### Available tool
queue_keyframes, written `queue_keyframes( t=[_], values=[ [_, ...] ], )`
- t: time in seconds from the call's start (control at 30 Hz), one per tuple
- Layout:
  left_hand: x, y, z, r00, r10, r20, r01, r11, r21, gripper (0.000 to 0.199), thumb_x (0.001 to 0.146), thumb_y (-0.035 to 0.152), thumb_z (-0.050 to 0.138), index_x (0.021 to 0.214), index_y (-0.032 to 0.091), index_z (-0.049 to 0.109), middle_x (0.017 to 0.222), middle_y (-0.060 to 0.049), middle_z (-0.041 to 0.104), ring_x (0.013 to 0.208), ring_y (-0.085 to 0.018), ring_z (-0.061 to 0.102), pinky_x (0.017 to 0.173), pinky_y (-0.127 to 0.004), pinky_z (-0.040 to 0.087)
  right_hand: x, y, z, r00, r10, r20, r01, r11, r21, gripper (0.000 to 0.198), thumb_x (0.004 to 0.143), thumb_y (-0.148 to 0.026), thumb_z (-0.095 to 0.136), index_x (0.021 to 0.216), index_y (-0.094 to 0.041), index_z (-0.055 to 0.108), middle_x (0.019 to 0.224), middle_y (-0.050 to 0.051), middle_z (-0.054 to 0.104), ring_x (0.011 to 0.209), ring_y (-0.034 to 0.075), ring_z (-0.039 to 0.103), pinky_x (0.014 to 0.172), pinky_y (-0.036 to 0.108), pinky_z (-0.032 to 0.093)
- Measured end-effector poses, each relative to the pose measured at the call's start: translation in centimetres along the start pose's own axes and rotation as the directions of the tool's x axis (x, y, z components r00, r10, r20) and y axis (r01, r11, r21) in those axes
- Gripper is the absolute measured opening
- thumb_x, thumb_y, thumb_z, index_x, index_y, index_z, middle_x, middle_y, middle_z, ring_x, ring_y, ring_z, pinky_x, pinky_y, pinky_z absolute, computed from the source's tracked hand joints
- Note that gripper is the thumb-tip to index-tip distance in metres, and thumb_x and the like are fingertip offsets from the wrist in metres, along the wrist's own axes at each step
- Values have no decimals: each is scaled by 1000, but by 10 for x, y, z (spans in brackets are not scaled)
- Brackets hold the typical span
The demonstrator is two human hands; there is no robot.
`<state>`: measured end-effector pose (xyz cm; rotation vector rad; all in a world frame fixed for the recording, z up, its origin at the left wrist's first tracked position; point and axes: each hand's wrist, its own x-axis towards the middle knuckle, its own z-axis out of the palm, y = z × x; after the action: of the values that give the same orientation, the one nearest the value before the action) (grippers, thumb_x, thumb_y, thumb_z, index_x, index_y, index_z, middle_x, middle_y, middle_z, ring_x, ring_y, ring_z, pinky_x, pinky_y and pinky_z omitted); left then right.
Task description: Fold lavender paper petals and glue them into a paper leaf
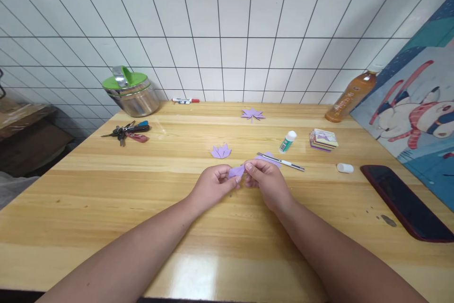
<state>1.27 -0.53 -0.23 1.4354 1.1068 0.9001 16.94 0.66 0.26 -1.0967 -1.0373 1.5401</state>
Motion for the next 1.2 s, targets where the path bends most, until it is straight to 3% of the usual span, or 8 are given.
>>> queue_keyframes(
  t=[0.13,0.27,0.43,0.57,0.8,0.97,1.1,1.2],
  values=[
    [1,2,3,999,26,25,-23,995,-93,27,77,41,59,85,15,65,86,-6,71,81,-19,65,74,-28,48,1,2,2,999,3,-37,-2,1000,8,31,64,-46,70,69,-16,63,55,-2,53,51,9,49,49,22,47],
    [1,4,2,998,-34,-44,33,999,-37,26,75,42,62,74,16,64,71,-3,70,71,-17,65,68,-27,49,0,0,3,999,10,-44,-11,1000,-20,32,64,-47,70,72,-16,65,65,0,59,53,8,50,49,22,48],
    [2,2,0,997,-60,-40,57,996,-73,28,73,44,64,78,16,64,74,-3,71,73,-19,66,69,-28,50,-1,1,3,999,38,-13,-39,996,-82,34,59,-45,74,74,-16,64,63,0,62,56,12,58,51,23,47],
    [1,2,0,997,-63,-36,61,996,-60,28,72,43,64,77,16,64,71,-2,70,71,-18,66,68,-27,50,1,3,1,1000,2,-24,-4,998,-67,33,55,-43,77,65,-15,63,57,-1,59,51,9,53,52,23,47],
    [1,5,0,996,-83,-25,80,993,-92,27,73,41,64,81,15,66,75,-4,71,73,-17,65,69,-26,48,1,0,-3,995,87,47,-88,996,4,29,61,-43,73,67,-15,66,55,-2,56,51,8,49,53,23,47],
    [0,1,-2,995,-88,-38,87,996,-24,25,74,40,63,79,15,65,73,-4,71,72,-18,66,66,-27,48,1,-1,-5,997,45,65,-38,995,-94,34,67,-45,68,88,-18,66,70,0,59,58,10,54,52,24,49],
    [-1,1,0,997,-63,-46,64,998,17,22,75,38,63,74,15,63,74,-4,71,74,-19,67,64,-26,48,3,0,-8,998,-62,12,63,963,-261,33,65,-48,69,70,-16,61,61,-1,55,53,10,51,49,23,48],
    [0,2,0,997,-23,-70,18,997,-68,21,74,36,65,75,15,63,78,-4,71,78,-19,67,70,-26,49,5,2,-9,997,-67,-28,57,964,-259,35,65,-50,68,64,-17,56,55,-3,53,47,9,49,48,23,48]
  ],
)
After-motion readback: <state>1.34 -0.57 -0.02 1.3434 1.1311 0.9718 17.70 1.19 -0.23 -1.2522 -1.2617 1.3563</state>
